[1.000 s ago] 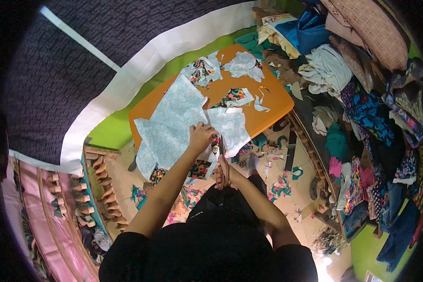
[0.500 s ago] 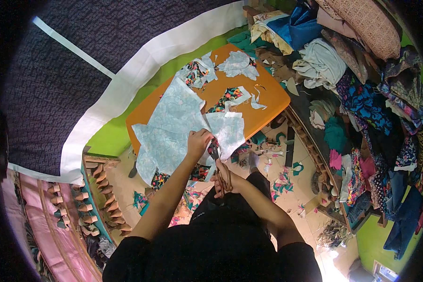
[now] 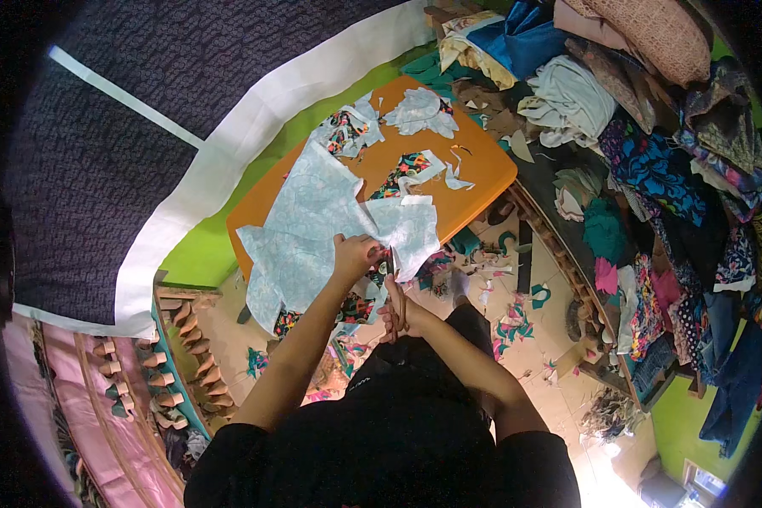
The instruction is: Cutting out shapes from a large piece of printed fabric using large scissors.
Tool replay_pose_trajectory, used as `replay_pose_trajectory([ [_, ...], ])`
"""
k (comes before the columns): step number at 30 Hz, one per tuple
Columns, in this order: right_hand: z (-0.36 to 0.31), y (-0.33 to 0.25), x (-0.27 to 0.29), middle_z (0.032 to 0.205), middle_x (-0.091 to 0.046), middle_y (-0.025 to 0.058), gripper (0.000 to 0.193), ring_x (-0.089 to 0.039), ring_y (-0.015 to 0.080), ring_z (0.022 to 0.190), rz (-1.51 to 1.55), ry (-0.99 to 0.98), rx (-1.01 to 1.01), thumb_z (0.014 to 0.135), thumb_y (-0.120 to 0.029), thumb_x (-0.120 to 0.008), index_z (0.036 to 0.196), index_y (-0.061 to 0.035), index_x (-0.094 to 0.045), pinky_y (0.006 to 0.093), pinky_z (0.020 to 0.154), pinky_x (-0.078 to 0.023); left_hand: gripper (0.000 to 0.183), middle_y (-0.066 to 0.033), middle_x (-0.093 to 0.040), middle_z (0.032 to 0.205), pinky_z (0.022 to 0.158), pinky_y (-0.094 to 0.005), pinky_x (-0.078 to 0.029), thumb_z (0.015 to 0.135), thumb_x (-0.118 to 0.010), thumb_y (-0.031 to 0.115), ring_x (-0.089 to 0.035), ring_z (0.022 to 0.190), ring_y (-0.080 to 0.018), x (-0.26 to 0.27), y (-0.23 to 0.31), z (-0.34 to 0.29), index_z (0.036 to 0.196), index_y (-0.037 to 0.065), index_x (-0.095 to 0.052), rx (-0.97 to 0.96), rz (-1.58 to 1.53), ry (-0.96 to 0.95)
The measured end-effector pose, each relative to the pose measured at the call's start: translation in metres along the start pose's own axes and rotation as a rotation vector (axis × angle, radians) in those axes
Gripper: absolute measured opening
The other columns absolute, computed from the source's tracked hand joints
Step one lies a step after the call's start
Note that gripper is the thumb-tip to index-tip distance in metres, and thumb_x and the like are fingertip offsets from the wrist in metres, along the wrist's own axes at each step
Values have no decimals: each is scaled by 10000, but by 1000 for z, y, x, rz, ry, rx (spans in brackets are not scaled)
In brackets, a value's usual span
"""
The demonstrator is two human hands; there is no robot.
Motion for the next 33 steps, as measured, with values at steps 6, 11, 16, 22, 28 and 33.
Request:
replay_pose_trajectory([
  [6,1,-4,3,507,-354,4,882,-408,134,404,-26,34,72,614,-786,-330,917,39,-399,454,540,-494,127,-16,-535,719,711,-396,-285,660,-609,121,-521,723,-213,7,7,3,720,120,-497,-62,-45,154],
  [11,15,-14,-1,513,-357,9,911,-404,135,396,-4,-22,164,599,-795,-331,944,47,-375,440,552,-497,151,-51,-523,709,672,-367,-351,649,-597,83,-507,697,-246,1,9,-4,708,97,-458,-119,-191,119],
  [16,25,-19,-2,502,-371,0,835,-420,141,406,7,26,196,583,-810,-313,855,-29,-422,447,560,-487,174,-36,-551,755,704,-373,-356,653,-601,94,-526,750,-245,-3,10,-12,767,102,-471,-111,-175,123],
  [22,38,-25,5,523,-351,3,825,-419,127,399,-23,69,231,615,-781,-338,901,-7,-379,405,471,-503,225,-34,-560,781,739,-359,-350,647,-609,100,-530,792,-226,2,18,-10,853,110,-519,-96,-249,182],
  [28,41,-27,11,518,-343,-30,714,-395,103,407,50,107,314,635,-761,-355,810,-71,-402,363,459,-476,243,-34,-549,786,738,-356,-335,634,-622,108,-519,768,-222,-2,19,-4,866,120,-549,-67,-164,154],
  [33,51,-30,26,499,-295,-52,659,-320,74,365,164,119,198,634,-739,-417,823,-108,-394,241,353,-313,205,-22,-546,788,721,-351,-339,615,-628,94,-517,769,-222,-8,18,7,804,129,-558,41,-148,140],
])
Point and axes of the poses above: each hand's wrist, its own z-axis towards the middle knuckle, its own x-axis out of the back of the hand, y = z × x, the point moved 4 cm from there along z, towards the middle knuckle
